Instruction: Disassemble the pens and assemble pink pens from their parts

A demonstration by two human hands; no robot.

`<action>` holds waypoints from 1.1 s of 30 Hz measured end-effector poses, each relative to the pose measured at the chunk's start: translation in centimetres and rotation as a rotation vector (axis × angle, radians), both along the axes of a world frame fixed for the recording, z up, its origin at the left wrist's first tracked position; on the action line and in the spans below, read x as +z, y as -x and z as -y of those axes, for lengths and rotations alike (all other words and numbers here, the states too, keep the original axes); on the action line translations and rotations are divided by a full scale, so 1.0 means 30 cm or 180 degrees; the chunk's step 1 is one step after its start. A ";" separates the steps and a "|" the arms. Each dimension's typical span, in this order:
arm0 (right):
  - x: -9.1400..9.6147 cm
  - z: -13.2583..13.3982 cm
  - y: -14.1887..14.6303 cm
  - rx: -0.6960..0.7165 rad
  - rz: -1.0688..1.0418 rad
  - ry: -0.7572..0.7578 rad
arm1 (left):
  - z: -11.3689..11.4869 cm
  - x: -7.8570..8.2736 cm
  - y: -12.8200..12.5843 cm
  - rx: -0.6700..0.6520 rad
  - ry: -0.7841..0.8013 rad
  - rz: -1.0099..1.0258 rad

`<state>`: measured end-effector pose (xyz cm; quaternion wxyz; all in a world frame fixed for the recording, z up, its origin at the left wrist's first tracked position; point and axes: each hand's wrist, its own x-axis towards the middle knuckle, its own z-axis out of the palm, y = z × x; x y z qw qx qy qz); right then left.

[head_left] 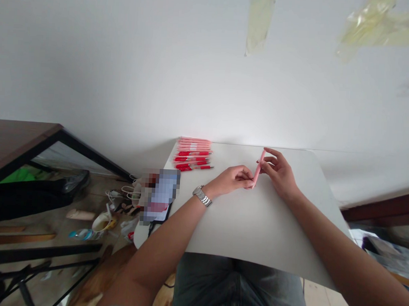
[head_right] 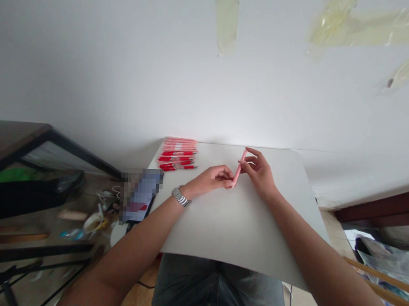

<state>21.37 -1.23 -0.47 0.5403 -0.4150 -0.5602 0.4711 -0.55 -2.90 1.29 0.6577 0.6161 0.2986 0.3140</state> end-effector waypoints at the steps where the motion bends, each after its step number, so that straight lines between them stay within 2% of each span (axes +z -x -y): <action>1: 0.002 0.000 0.001 -0.0004 -0.0003 0.0007 | 0.000 -0.001 0.001 -0.0005 -0.0009 0.0005; 33: 0.004 0.001 0.004 -0.0022 0.0058 -0.0038 | 0.002 0.005 0.000 -0.0009 -0.0043 0.0009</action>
